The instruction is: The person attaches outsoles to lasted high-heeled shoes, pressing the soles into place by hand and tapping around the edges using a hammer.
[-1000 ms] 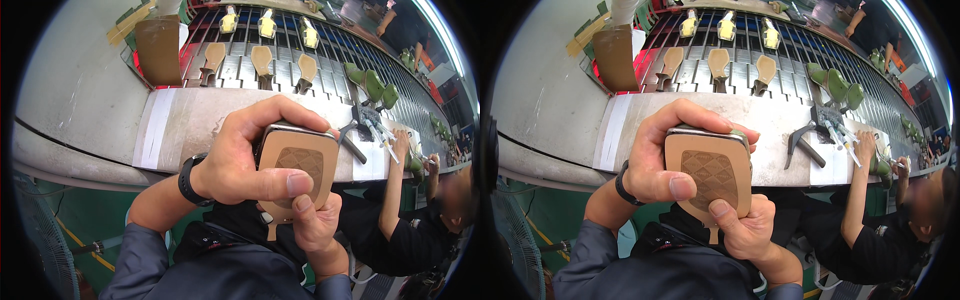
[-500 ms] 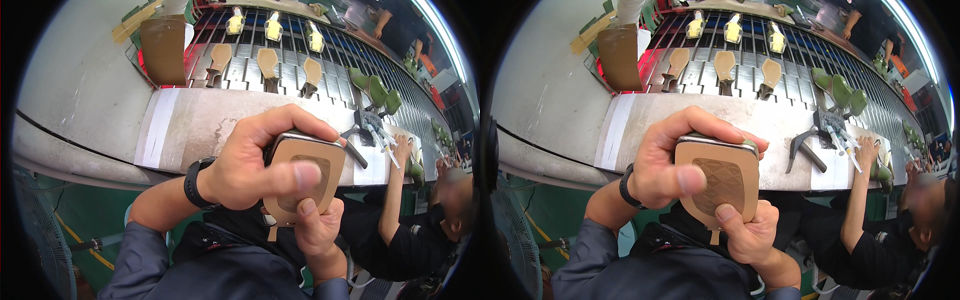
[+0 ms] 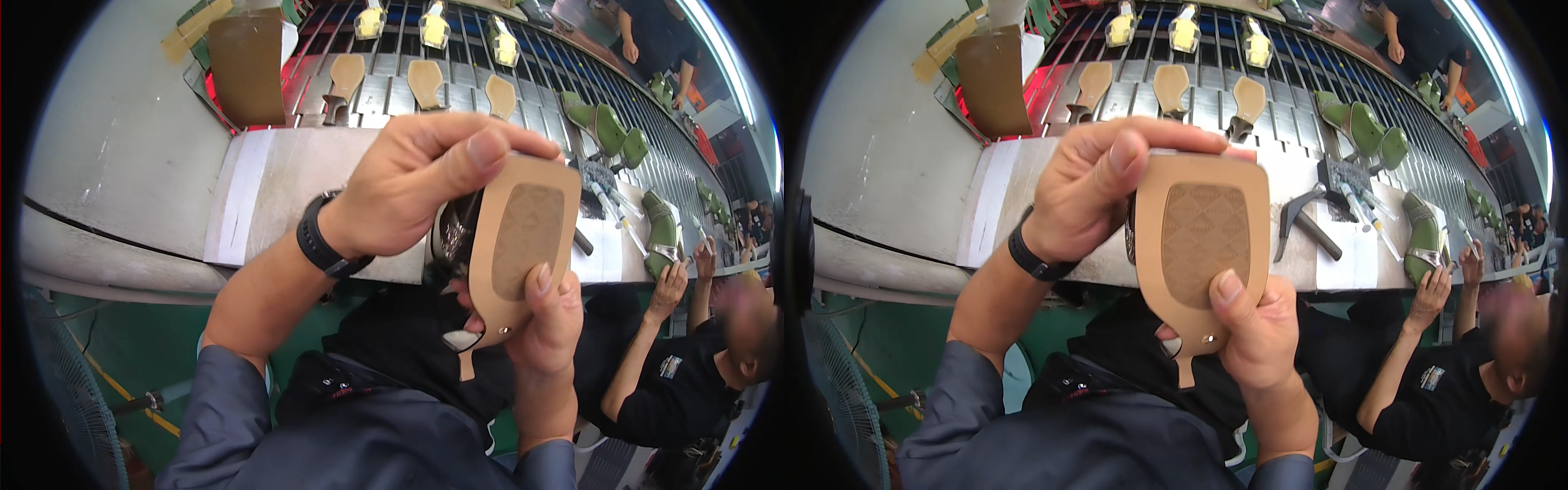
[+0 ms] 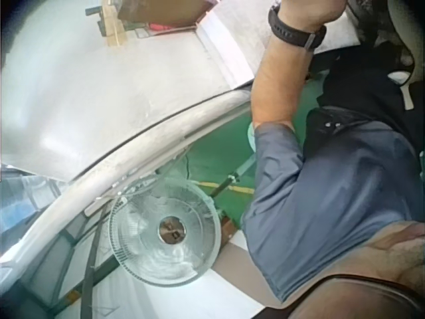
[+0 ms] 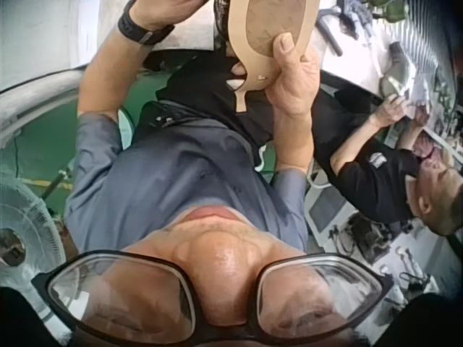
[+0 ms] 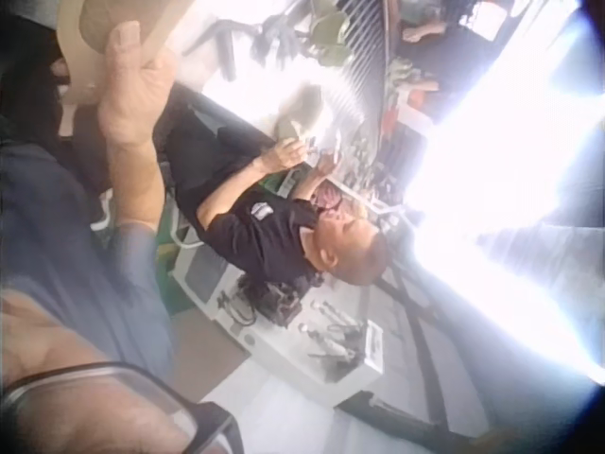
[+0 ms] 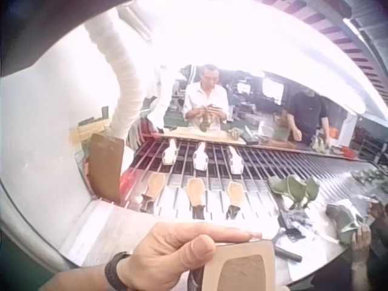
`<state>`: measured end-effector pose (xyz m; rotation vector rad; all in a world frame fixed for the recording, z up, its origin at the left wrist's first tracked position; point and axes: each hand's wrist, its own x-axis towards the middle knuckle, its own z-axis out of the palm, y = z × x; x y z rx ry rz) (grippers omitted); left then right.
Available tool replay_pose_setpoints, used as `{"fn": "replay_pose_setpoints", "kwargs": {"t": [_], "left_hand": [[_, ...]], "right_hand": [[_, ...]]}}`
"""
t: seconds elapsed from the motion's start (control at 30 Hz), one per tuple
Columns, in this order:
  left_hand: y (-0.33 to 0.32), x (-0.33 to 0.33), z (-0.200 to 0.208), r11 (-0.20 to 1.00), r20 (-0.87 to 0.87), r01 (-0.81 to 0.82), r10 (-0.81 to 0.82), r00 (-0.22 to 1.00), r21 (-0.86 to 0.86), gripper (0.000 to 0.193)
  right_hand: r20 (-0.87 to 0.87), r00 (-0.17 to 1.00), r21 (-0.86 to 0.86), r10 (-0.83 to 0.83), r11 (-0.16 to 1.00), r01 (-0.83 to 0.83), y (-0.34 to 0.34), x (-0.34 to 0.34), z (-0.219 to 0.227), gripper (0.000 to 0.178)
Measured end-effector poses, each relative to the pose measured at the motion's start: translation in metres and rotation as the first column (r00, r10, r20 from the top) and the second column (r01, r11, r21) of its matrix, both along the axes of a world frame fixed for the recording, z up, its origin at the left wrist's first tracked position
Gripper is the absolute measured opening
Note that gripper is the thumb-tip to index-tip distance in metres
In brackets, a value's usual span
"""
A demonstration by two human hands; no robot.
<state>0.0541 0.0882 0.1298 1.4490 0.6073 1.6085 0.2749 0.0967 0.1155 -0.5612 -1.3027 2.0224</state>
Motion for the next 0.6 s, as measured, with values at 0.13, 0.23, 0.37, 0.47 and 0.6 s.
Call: {"fn": "replay_pose_setpoints", "kwargs": {"t": [0.13, 0.23, 0.37, 0.47, 0.6], "left_hand": [[0.015, -0.004, 0.005, 0.997, -0.167, -0.025, 0.036, 0.985, 0.071, 0.060], [0.022, -0.002, 0.003, 0.994, -0.185, -0.052, 0.069, 0.980, 0.095, 0.057], [0.022, -0.001, -0.003, 0.993, -0.153, -0.027, 0.045, 0.987, 0.115, 0.056], [0.020, -0.003, -0.002, 0.996, -0.158, 0.012, 0.003, 0.987, 0.091, 0.056], [0.014, -0.002, -0.001, 0.995, -0.164, 0.061, -0.048, 0.985, 0.077, 0.058]], "right_hand": [[-0.054, 0.998, -0.006, -0.026, 1.000, 0.026, 0.010, -0.001, 0.001, 0.045], [-0.047, 0.998, 0.028, -0.052, 0.998, 0.053, 0.013, -0.002, 0.002, 0.044], [-0.008, 0.996, 0.093, -0.094, 0.991, 0.095, 0.012, -0.005, 0.001, 0.043], [0.015, 0.994, 0.130, -0.106, 0.986, 0.103, 0.010, -0.006, 0.001, 0.043], [0.014, 0.986, 0.153, -0.163, 0.975, 0.159, 0.010, -0.006, 0.002, 0.044]]}}
